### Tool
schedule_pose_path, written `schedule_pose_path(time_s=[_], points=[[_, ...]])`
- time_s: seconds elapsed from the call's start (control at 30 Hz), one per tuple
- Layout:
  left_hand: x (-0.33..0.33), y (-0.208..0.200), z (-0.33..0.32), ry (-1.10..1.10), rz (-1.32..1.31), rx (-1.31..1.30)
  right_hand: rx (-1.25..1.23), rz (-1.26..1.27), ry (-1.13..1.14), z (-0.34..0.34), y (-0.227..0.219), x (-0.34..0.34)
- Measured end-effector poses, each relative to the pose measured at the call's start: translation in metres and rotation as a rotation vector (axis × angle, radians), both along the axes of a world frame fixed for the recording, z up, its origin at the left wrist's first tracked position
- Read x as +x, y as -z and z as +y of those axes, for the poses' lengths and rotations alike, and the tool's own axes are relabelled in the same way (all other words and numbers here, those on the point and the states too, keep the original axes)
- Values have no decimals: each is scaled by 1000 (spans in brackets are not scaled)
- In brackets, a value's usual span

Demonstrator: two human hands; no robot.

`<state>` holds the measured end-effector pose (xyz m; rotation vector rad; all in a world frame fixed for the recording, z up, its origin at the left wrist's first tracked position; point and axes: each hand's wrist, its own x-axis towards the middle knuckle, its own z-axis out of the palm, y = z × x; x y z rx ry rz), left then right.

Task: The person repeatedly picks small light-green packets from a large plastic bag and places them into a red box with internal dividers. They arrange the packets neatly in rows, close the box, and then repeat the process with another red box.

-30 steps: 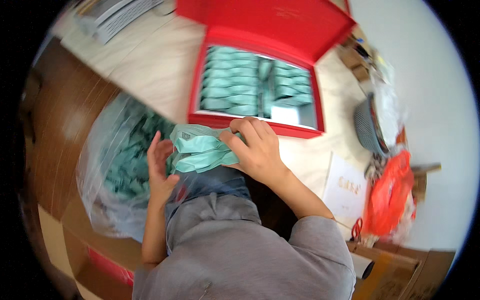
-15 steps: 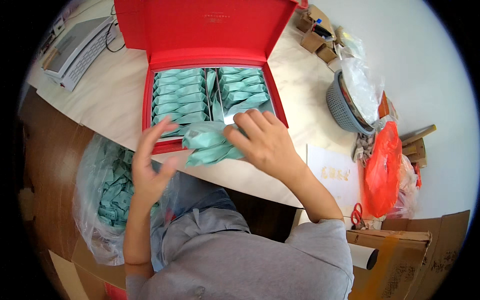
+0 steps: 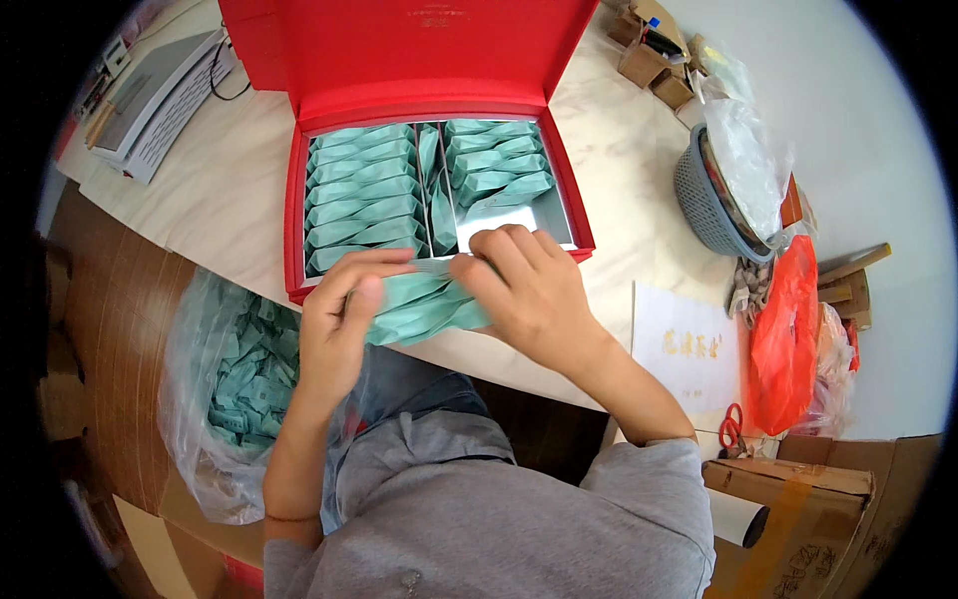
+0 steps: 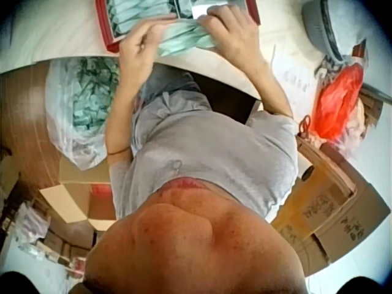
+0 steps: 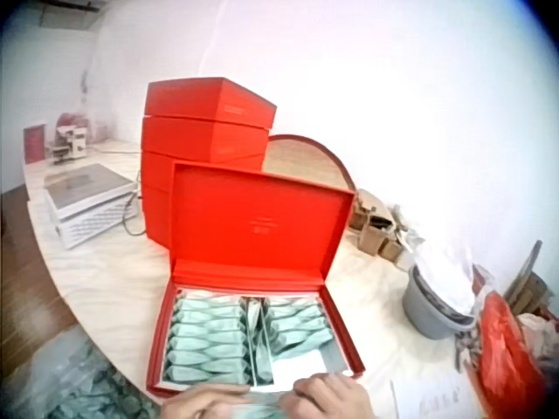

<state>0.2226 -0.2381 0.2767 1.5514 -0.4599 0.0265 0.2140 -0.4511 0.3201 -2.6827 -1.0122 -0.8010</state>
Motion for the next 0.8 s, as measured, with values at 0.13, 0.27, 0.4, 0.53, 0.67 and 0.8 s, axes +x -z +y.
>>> schedule_pose_path(time_s=[0.13, 0.27, 0.4, 0.53, 0.67, 0.8], points=[[1, 9, 3, -113, 42, -96, 55, 173, 102, -48, -19, 13], [-7, 23, 8, -36, 119, 0, 27, 524, 287, -96, -24, 36], [-8, 34, 6, -82, 169, -144, 7, 732, 228, -103, -13, 73], [-10, 33, 15, -146, 195, -181, -137, 761, 246, -85, 4, 94], [-12, 39, 19, -159, 199, -256, -138, 309, 218, -77, 44, 96], [-20, 47, 22, -176, 230, -255, -89, 188, 208, -70, 56, 83]])
